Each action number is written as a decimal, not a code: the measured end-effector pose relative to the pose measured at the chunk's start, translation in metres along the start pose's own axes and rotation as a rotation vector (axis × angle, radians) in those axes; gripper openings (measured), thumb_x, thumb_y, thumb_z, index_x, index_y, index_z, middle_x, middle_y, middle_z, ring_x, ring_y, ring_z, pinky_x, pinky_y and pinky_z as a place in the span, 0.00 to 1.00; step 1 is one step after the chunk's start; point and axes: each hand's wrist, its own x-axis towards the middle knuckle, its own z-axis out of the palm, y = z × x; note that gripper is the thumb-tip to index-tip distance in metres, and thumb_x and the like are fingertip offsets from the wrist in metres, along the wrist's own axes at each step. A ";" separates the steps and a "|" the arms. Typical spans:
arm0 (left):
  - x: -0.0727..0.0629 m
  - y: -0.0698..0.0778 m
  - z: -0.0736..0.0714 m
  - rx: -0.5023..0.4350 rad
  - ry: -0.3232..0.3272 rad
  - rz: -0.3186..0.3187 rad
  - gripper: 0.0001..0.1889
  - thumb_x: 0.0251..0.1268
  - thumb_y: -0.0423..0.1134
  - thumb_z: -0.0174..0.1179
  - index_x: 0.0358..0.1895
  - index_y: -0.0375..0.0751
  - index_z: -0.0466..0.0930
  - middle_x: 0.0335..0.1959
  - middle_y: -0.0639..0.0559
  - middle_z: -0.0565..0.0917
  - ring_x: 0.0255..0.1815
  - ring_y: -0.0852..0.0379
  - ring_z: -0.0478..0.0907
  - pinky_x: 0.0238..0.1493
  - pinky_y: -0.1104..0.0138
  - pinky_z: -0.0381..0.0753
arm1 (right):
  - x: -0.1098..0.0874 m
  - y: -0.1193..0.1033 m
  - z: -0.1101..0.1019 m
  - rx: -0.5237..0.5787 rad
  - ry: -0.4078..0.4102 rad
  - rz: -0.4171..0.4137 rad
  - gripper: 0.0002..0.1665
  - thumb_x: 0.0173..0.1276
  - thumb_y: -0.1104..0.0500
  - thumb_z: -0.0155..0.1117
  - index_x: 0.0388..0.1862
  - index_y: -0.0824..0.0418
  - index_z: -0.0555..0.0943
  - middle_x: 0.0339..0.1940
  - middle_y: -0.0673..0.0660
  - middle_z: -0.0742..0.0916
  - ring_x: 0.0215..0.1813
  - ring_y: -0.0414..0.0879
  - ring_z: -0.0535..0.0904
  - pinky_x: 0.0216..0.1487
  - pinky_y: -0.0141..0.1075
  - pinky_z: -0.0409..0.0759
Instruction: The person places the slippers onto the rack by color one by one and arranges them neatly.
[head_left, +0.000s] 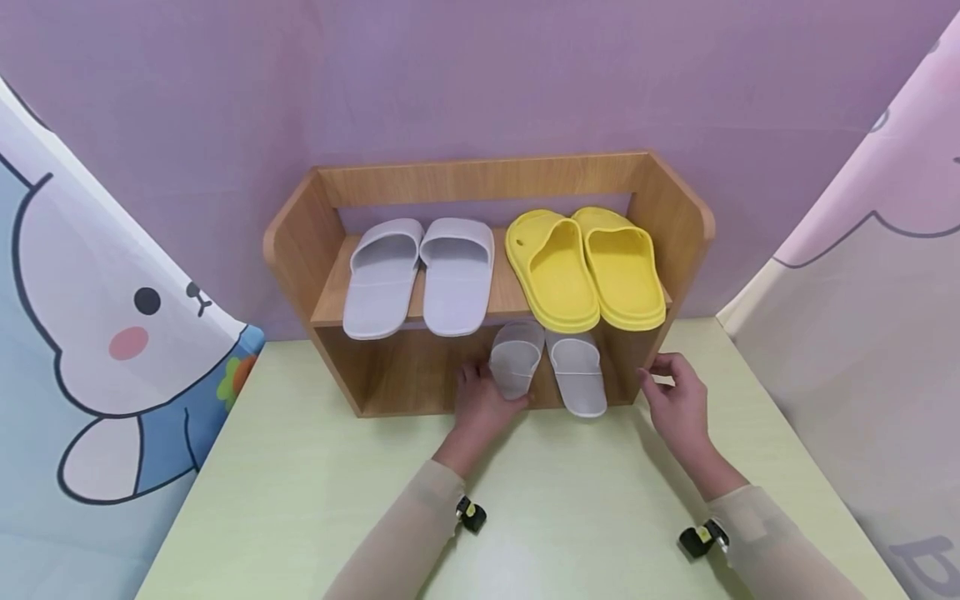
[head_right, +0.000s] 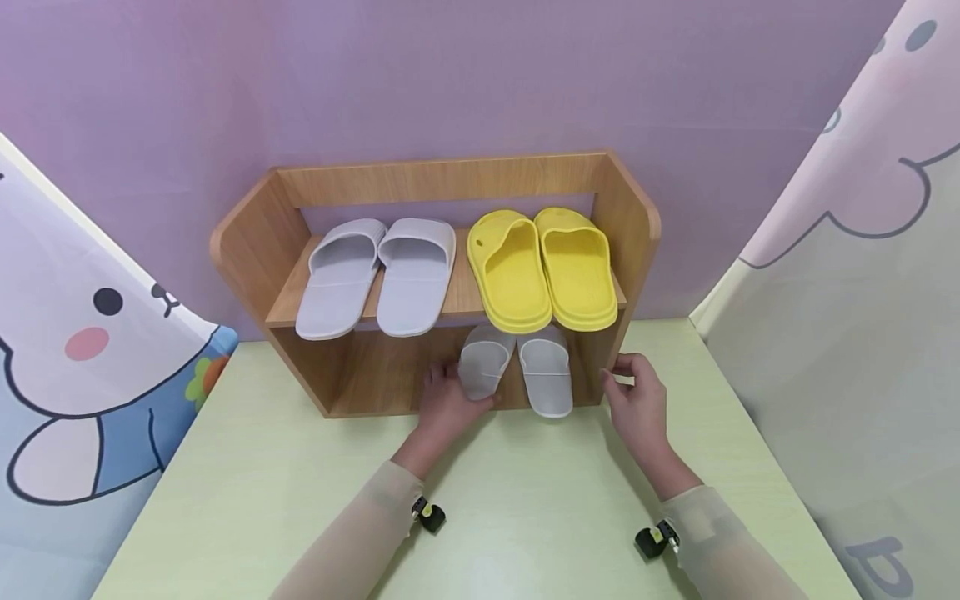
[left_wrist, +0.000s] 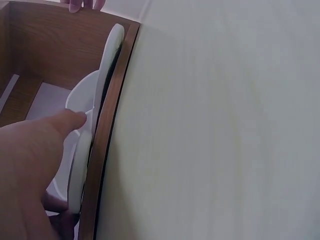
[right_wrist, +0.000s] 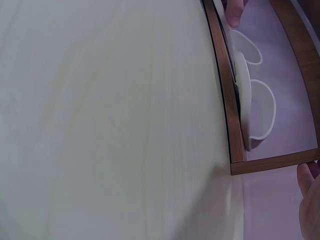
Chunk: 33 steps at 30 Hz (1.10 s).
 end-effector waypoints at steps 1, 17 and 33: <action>-0.001 0.000 0.000 -0.012 -0.011 0.003 0.63 0.50 0.64 0.86 0.75 0.18 0.66 0.68 0.24 0.72 0.67 0.29 0.73 0.63 0.40 0.85 | 0.000 0.000 0.000 -0.002 0.000 -0.002 0.10 0.71 0.79 0.69 0.49 0.77 0.81 0.43 0.71 0.88 0.46 0.38 0.84 0.45 0.18 0.82; -0.014 0.005 -0.012 -0.132 -0.228 0.092 0.59 0.44 0.53 0.91 0.79 0.31 0.68 0.67 0.32 0.72 0.66 0.37 0.70 0.63 0.48 0.84 | 0.000 0.001 -0.001 0.001 -0.002 -0.009 0.10 0.72 0.79 0.69 0.49 0.77 0.81 0.42 0.71 0.88 0.46 0.35 0.83 0.45 0.18 0.82; -0.017 0.015 0.002 0.000 -0.153 0.088 0.60 0.43 0.59 0.90 0.76 0.29 0.70 0.61 0.33 0.77 0.63 0.37 0.74 0.60 0.50 0.86 | -0.001 0.002 0.000 -0.007 0.002 -0.006 0.10 0.72 0.78 0.70 0.50 0.77 0.81 0.43 0.70 0.89 0.46 0.34 0.83 0.44 0.18 0.82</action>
